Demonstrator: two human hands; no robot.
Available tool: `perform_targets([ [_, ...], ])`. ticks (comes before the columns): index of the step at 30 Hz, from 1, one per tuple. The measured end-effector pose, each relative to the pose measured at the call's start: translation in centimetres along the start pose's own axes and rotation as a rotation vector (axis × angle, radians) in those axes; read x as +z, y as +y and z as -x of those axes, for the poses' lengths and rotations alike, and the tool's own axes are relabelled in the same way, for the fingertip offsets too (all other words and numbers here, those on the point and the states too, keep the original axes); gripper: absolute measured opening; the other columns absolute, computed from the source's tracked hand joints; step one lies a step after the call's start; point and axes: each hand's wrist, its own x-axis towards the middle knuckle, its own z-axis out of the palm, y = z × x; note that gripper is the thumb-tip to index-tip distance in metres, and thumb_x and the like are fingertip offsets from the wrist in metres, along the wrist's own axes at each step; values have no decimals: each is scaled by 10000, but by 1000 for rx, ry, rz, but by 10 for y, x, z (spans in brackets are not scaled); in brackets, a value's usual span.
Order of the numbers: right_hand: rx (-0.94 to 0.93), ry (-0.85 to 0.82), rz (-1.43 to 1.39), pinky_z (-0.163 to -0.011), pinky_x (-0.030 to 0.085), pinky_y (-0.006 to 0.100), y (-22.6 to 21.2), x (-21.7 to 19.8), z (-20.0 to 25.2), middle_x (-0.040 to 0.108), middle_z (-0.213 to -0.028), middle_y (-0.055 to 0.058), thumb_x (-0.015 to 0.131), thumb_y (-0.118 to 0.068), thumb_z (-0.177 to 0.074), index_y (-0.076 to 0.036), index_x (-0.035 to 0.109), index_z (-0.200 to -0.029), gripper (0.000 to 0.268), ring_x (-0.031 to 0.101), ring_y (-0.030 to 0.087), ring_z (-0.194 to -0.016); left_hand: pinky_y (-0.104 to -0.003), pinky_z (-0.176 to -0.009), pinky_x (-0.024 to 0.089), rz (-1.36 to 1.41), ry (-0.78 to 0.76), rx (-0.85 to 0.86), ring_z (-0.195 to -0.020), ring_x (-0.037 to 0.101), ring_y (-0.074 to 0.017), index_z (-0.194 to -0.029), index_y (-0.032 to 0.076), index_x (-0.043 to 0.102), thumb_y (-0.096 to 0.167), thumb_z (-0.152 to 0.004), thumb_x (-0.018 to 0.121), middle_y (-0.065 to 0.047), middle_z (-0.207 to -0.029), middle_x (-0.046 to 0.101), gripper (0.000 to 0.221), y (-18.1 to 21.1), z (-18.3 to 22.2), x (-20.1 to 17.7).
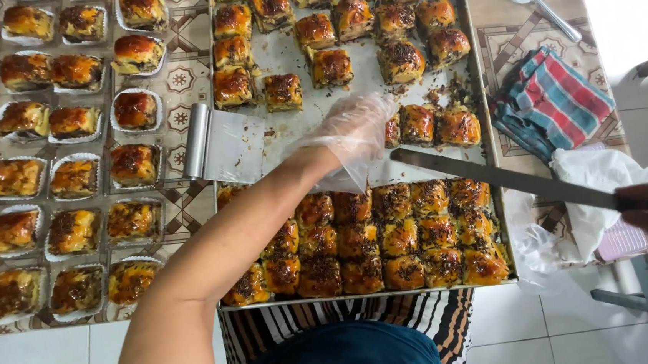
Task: Separating baked pastries from a tray using a bench scraper and a knife, then placing them into individual paper liners.
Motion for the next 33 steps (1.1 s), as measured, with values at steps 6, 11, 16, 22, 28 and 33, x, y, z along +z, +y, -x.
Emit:
perform_targets([
  [6, 80, 132, 263, -779, 463, 306, -94, 24, 31, 641, -877, 126, 831, -86, -867, -102, 801, -1170, 305, 575, 210, -788, -137, -569, 473, -194, -54, 81, -627, 410, -95, -929, 75, 540, -222, -805, 403, 0, -824, 450, 350, -8, -17, 8],
  [11, 172, 123, 465, -741, 485, 359, -137, 40, 52, 632, -897, 106, 795, -186, -912, -202, 785, -1287, 375, 580, 249, -780, -194, -511, 316, 63, -63, 84, -586, 322, -99, -789, 142, 428, -135, -881, 377, 19, -757, 358, 296, -14, -10, 4],
  [16, 178, 68, 598, -682, 516, 338, -151, 37, 52, 671, -849, 78, 779, -260, -911, -234, 783, -1270, 360, 619, 221, -690, -193, -650, 543, -185, 45, 220, -733, 539, -144, -889, 50, 581, -179, -756, 519, -48, -864, 530, 272, -16, -13, 5],
  [22, 147, 150, 346, -789, 479, 343, -125, 35, 50, 626, -918, 135, 812, -160, -903, -156, 790, -1266, 364, 570, 239, -782, -216, -716, 549, -144, 89, 249, -823, 548, -164, -943, 45, 575, -148, -717, 598, -56, -929, 531, 298, -24, -7, 5],
  [28, 32, 147, 372, -844, 533, 315, -134, 41, 29, 662, -958, 107, 810, -163, -905, -143, 791, -1251, 347, 641, 212, -817, -355, -1135, 399, -176, 138, 293, -1250, 457, -277, -1201, 8, 570, -144, -742, 580, -134, -1234, 544, 484, -46, -15, 8],
  [33, -3, 102, 351, -831, 559, 282, -157, 46, 16, 707, -937, 52, 778, -202, -907, -147, 792, -1195, 294, 667, 156, -775, -323, -1007, 528, -231, 211, 429, -888, 588, -218, -1106, -7, 607, -148, -705, 585, -81, -908, 590, 426, -52, -15, 5],
])
